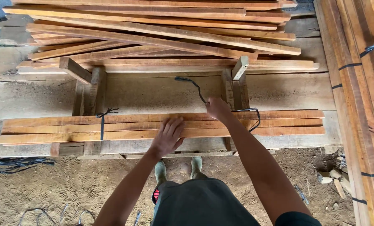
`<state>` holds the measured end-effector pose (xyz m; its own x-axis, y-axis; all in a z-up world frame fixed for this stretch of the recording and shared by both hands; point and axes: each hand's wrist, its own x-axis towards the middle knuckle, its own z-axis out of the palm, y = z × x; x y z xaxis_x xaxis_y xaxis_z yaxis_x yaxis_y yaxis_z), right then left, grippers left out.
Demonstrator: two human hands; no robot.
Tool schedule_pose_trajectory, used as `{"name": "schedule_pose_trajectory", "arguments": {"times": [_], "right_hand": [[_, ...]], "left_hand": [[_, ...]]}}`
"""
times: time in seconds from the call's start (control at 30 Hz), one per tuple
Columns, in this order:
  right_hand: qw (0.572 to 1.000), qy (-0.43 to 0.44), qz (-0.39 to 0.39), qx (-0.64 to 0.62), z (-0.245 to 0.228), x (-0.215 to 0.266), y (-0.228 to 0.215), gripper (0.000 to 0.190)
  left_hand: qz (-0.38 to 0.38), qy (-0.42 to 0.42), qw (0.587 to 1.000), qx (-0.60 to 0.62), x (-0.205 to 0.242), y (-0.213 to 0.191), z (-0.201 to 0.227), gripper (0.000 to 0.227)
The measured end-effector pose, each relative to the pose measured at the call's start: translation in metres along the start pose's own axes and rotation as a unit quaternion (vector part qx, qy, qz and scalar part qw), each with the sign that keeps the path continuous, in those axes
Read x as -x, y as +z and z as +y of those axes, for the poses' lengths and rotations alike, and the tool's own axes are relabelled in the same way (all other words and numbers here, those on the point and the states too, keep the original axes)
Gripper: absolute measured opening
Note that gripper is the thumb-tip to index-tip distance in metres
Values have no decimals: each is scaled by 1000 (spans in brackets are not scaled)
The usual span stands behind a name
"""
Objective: Bundling long wood pieces together using plastic straps.
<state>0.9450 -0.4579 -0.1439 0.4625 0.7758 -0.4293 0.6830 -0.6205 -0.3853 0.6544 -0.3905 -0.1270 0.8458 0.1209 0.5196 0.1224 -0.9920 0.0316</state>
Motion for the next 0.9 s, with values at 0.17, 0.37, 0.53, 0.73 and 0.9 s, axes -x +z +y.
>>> {"name": "schedule_pose_trajectory", "arguments": {"times": [0.17,0.37,0.53,0.73,0.9], "right_hand": [[998,-43,-36,39,-4,1,-23,34],[997,-46,-20,62,1,-3,-29,25],[998,-27,-36,44,-2,1,-33,25],[998,-21,-62,-5,12,-13,-22,22],[994,-44,-96,-32,10,-5,-31,25]], "left_hand": [[-122,141,982,29,60,45,28,35],[-150,73,980,107,58,83,47,25],[-122,-104,981,106,63,172,54,22],[-108,-125,979,115,25,195,80,21],[-87,-151,978,112,12,210,92,21]]}}
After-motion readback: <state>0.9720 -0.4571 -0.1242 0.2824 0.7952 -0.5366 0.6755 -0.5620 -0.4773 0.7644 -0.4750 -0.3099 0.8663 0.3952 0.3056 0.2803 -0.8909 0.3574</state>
